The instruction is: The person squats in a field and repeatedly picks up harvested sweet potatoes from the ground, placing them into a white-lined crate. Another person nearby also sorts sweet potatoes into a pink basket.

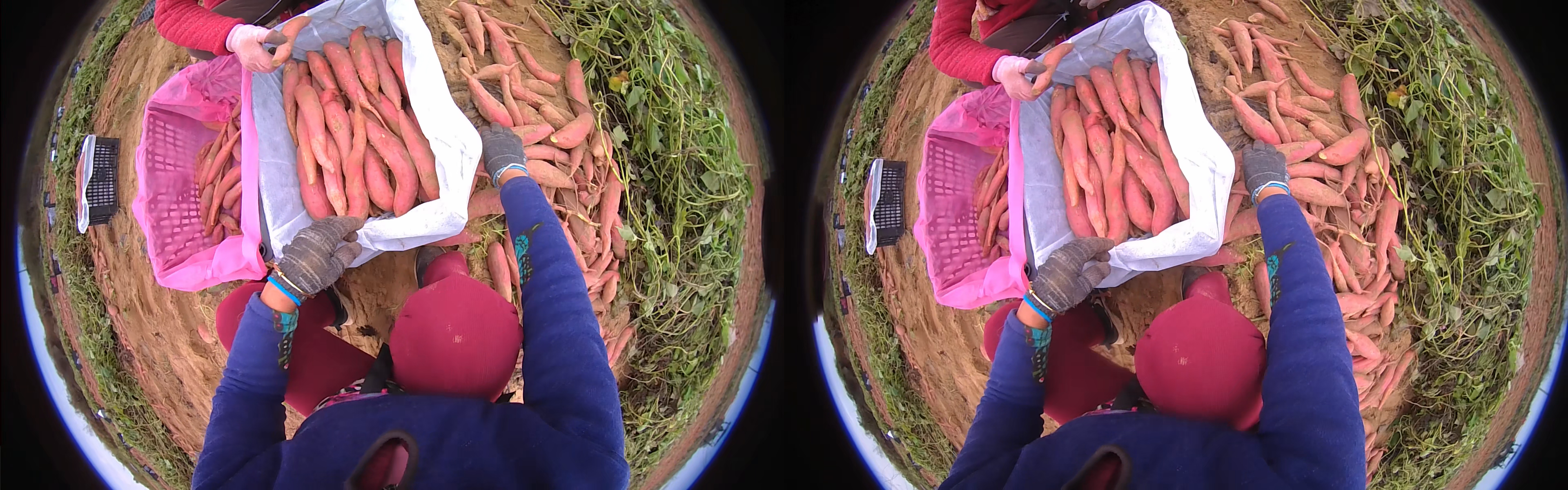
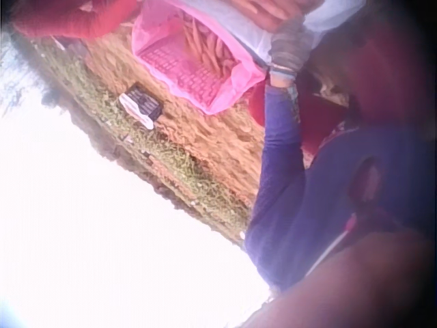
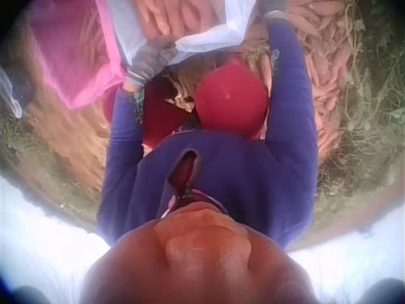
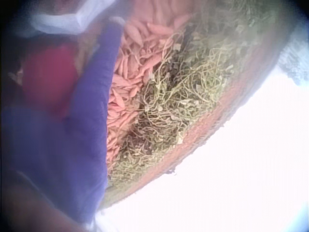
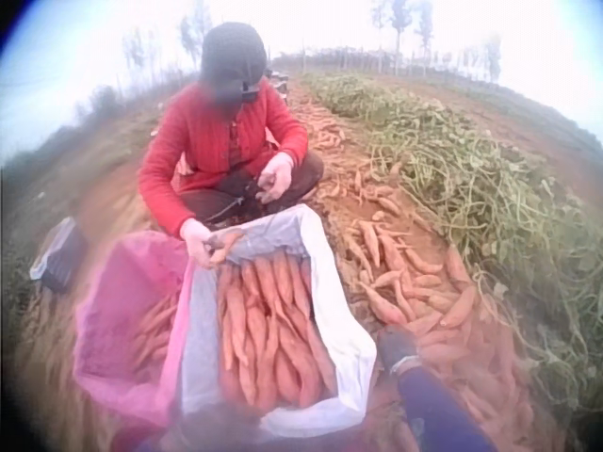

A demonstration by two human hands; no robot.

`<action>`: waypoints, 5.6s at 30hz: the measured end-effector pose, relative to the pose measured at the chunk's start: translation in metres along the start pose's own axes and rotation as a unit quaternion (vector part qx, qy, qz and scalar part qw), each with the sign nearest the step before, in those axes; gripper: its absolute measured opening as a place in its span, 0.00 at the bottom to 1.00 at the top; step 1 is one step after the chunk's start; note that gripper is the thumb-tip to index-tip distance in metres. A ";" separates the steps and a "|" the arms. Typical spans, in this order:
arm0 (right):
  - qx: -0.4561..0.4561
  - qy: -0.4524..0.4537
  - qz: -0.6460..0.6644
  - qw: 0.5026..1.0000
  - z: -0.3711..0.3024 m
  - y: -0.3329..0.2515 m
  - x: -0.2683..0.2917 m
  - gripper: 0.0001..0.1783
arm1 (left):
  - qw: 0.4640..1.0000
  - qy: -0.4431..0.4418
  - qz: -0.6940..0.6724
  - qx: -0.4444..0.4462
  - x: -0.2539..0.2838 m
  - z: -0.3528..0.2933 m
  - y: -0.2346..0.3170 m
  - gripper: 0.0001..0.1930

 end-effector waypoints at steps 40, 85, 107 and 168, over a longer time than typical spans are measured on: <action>0.001 -0.267 0.403 0.875 0.084 -0.260 0.168 0.25 | 0.996 -0.081 0.026 0.007 0.021 -0.021 -0.009 0.20; -0.133 -0.082 0.005 0.988 -0.048 0.119 0.013 0.16 | 0.978 -0.158 0.120 0.060 -0.043 0.022 -0.014 0.26; -0.152 -0.030 0.674 0.723 -0.053 -0.125 0.184 0.28 | 0.698 0.127 -0.619 0.338 -0.041 0.012 0.002 0.16; -0.294 -0.115 0.729 0.607 -0.069 -0.096 0.163 0.19 | 0.986 0.110 0.108 0.063 -0.088 0.231 -0.065 0.35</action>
Point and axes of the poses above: each hand's wrist, its own z-axis towards the middle knuckle, its own x-axis out of the back of the hand, y = z × x, the point moved 3 cm from there along z, towards the middle knuckle, and after that the axes turned 13 degrees about y, right-handed, at the moved point
